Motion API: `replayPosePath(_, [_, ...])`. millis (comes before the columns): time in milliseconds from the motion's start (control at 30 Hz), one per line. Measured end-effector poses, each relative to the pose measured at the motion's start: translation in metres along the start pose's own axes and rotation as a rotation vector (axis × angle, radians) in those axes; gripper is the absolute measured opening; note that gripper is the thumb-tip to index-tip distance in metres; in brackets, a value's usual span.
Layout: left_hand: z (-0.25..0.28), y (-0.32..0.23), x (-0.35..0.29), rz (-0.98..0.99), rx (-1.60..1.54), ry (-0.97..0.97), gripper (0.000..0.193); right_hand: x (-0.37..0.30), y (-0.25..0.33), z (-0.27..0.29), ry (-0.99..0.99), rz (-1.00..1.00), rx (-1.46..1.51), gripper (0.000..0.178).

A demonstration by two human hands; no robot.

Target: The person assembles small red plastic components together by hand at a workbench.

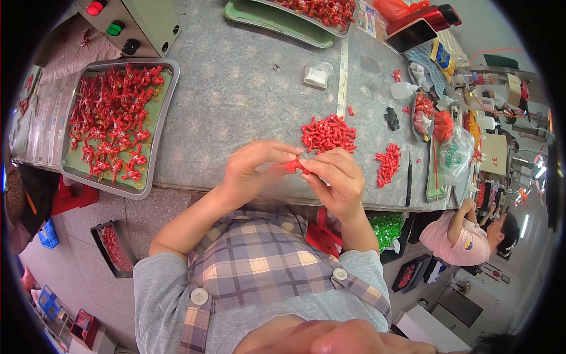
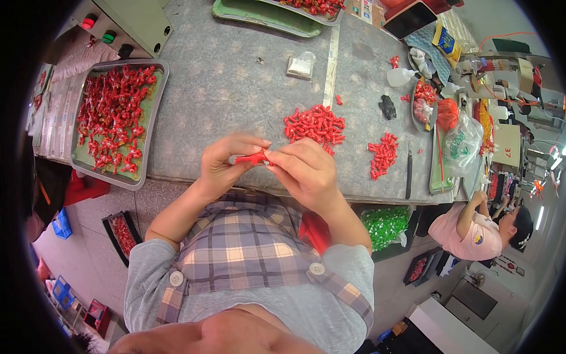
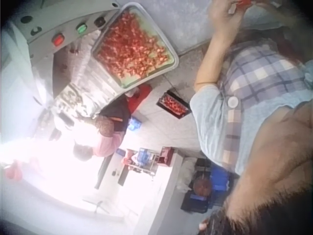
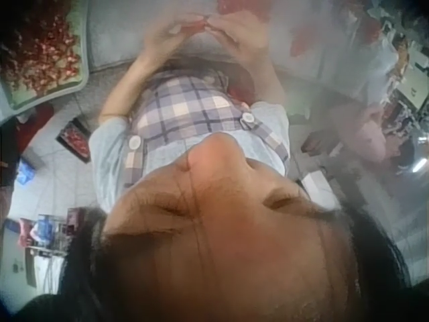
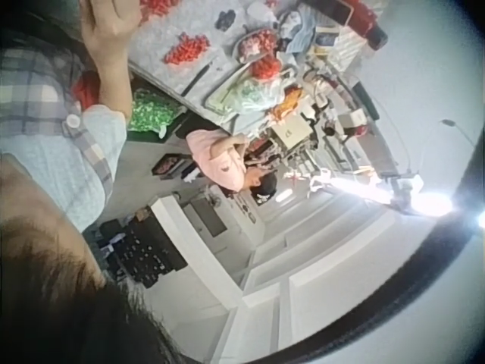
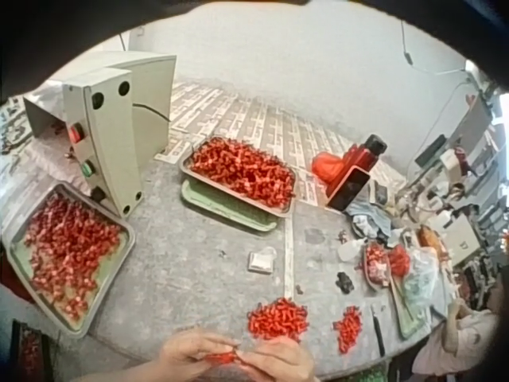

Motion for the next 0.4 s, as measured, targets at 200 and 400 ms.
replayPosePath(200, [0.000, -0.009, -0.002, -0.087, 0.126, 0.039, 0.024, -0.003, 0.006, -0.002, 0.025, 0.035, -0.010, 0.027])
replayPosePath(400, [-0.001, -0.017, -0.003, -0.155, 0.165, 0.065, 0.024, -0.008, 0.009, -0.005, 0.037, 0.046, -0.023, 0.027])
Point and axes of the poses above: each hand's wrist, its own x-axis towards the middle knuckle, its own z-axis out of the back of the hand, y = z × x, the point moved 8 cm from there along x, towards the middle knuckle, and after that the axes turned 11 degrees about y, right-handed, at the moved point
